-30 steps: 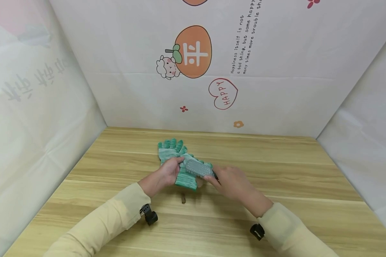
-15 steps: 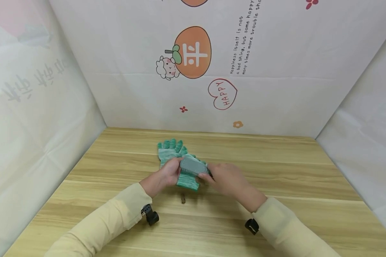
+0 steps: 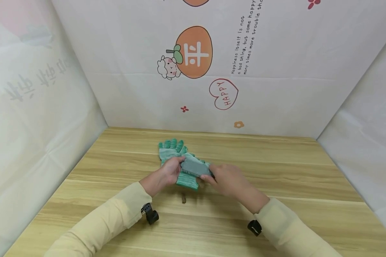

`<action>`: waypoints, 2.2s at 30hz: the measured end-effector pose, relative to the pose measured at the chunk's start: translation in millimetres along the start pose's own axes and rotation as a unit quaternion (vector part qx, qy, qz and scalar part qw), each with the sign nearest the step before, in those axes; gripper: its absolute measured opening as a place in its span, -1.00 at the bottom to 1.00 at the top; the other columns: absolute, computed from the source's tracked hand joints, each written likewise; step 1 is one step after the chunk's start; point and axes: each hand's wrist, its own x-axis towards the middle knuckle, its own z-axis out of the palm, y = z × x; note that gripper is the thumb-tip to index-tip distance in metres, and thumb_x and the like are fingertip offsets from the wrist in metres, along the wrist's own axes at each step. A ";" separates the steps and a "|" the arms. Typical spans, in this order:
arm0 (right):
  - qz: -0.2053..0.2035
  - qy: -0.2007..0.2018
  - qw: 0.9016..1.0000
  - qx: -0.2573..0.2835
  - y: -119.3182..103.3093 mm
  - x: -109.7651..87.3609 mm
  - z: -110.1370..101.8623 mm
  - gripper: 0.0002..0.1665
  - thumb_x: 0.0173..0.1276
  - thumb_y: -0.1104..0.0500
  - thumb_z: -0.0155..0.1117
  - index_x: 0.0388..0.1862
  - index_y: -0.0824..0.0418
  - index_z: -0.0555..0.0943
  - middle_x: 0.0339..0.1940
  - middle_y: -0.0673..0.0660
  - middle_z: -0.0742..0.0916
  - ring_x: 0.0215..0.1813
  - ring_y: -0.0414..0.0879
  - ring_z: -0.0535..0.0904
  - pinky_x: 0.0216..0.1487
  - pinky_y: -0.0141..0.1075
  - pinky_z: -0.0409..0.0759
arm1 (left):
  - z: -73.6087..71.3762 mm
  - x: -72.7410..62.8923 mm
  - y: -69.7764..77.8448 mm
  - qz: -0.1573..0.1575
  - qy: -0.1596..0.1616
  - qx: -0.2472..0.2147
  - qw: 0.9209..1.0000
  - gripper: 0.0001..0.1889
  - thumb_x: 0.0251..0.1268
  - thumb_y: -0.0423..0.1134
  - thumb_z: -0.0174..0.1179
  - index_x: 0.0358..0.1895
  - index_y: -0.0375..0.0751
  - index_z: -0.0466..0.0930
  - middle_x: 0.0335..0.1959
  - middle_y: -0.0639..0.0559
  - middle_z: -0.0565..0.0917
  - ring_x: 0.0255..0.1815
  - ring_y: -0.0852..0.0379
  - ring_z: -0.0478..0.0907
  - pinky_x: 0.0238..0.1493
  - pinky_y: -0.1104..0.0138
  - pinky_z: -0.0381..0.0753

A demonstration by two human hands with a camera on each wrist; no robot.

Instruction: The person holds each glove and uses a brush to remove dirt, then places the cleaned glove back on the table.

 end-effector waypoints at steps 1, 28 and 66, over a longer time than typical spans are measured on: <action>-0.001 0.001 1.000 0.000 0.7 -0.5 0.1 -0.63 0.44 -0.15 0.16 -0.40 0.09 0.44 -0.72 -0.11 0.39 -0.66 -0.25 0.27 -0.61 -0.34 0.26 | 0.5 -0.1 0.1 0.000 -0.001 0.001 1.000 -0.90 0.55 -0.25 -0.08 -0.14 -0.19 0.38 -0.56 0.20 0.39 -0.76 0.38 0.13 -0.62 0.56 0.20; -0.019 0.045 0.999 0.000 10.8 -14.0 2.4 -0.63 0.39 -0.06 0.25 -0.48 0.07 0.38 -0.74 -0.14 0.28 -0.67 -0.29 0.16 -0.64 -0.38 0.14 | 9.2 4.2 -1.0 -0.014 -0.014 0.006 1.000 -0.38 0.55 -0.24 -0.11 0.51 -0.24 -0.17 0.18 0.12 0.41 -0.61 0.40 0.24 -0.49 0.58 0.32; -0.013 0.050 0.999 0.016 14.5 -26.6 0.8 -0.57 0.40 -0.09 0.24 -0.54 0.07 0.34 -0.73 -0.14 0.26 -0.66 -0.31 0.14 -0.65 -0.40 0.14 | 9.4 5.0 4.0 0.001 -0.007 0.010 1.000 -0.87 0.55 -0.22 -0.06 -0.03 -0.19 0.33 -0.83 0.23 0.12 -0.85 0.34 0.01 -0.72 0.54 0.09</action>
